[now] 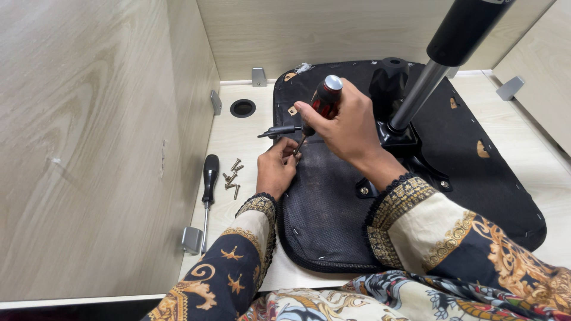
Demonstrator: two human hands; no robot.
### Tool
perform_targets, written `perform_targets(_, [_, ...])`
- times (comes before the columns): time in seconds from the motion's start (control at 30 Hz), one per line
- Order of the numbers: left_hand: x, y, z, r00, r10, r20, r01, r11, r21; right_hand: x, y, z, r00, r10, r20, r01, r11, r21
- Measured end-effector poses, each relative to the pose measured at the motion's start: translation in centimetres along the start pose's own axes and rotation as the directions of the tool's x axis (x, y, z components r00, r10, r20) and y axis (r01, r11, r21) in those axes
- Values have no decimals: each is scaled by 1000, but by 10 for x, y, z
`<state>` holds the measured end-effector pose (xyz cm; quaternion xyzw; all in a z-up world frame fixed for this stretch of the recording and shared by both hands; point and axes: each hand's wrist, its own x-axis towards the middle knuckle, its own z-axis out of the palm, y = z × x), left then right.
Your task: The person uses a screwdriver to fasten screws into the underside of an office chair seat, securing the seat to its central support column. The person repeatedly picks up screws and tightens them in sequence.
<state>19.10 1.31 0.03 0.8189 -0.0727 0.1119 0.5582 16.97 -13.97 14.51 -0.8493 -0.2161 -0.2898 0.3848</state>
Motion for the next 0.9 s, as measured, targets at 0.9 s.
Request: perform_targets(0.9, [3,-1,-2,1000,-20,10,20,1000,8,11,4,6,989,-147,-2,146,986,-75])
